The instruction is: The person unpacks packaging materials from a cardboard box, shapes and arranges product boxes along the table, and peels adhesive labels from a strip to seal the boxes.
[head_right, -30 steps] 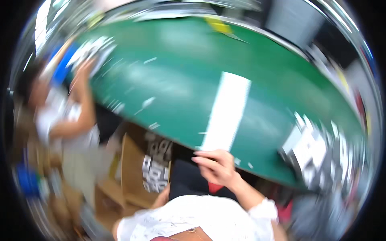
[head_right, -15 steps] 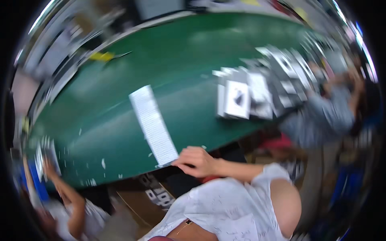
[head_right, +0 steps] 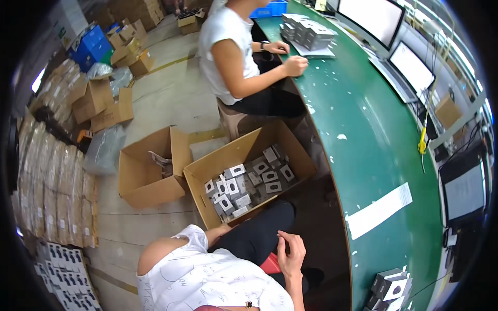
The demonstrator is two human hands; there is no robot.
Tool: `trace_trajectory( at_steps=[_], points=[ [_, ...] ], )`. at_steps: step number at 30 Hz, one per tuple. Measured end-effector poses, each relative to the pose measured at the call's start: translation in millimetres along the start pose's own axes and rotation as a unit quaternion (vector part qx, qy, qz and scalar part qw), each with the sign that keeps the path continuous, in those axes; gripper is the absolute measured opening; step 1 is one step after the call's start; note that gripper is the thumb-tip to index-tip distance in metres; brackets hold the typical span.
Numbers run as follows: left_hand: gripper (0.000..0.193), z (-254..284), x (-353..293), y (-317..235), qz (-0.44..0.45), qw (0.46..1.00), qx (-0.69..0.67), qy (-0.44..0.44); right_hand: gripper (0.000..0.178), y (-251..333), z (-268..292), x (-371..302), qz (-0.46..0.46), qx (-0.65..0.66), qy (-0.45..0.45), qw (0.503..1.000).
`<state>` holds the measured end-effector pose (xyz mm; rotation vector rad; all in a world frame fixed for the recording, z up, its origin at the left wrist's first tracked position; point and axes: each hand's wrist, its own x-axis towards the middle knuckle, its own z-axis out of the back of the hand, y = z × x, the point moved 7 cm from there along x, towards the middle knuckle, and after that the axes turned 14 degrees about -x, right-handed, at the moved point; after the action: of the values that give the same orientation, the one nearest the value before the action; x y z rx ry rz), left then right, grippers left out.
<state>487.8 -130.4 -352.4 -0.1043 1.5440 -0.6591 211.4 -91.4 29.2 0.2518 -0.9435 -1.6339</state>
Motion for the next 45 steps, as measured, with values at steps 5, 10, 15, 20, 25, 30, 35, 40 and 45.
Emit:
trace_trajectory(
  at_steps=[5,10,15,20,25,30,35,40,45],
  points=[
    [0.068,10.2,-12.8,-10.9,-0.012,0.989,-0.143,0.043,0.018,27.7,-45.1,-21.1,0.043,-0.133,0.150,0.979],
    [0.073,35.4,-29.1,3.1,0.026,0.966,-0.254,0.048,0.028,33.2,-89.2,-38.4,0.042,-0.204,0.270,0.940],
    [0.077,90.1,6.1,76.2,0.098,0.849,-0.519,-0.008,0.030,33.2,-119.5,-36.7,0.041,-0.193,0.291,0.936],
    [0.063,100.6,68.7,50.5,-0.030,0.909,-0.409,0.073,0.031,21.4,-146.3,-22.7,0.062,-0.188,0.326,0.924],
    [0.029,129.8,89.5,41.3,0.030,0.912,-0.350,-0.212,0.032,22.9,-157.2,-6.4,0.078,-0.164,0.324,0.929],
    [0.037,138.3,24.4,-43.6,-0.009,0.956,-0.261,-0.133,0.032,-4.8,-148.1,0.8,0.052,-0.123,0.317,0.939],
    [0.037,137.0,-21.9,-102.8,-0.050,0.964,-0.193,-0.174,0.031,-48.9,-133.0,0.2,-0.009,-0.084,0.262,0.961],
    [0.035,165.7,-36.6,-148.8,-0.113,0.944,-0.156,-0.268,0.025,-128.4,-123.9,-30.8,-0.154,0.020,0.138,0.978],
    [0.032,178.8,-46.9,-174.2,-0.115,0.945,-0.066,-0.299,0.030,-213.7,-135.9,-95.7,-0.215,-0.103,0.267,0.934]
  ],
)
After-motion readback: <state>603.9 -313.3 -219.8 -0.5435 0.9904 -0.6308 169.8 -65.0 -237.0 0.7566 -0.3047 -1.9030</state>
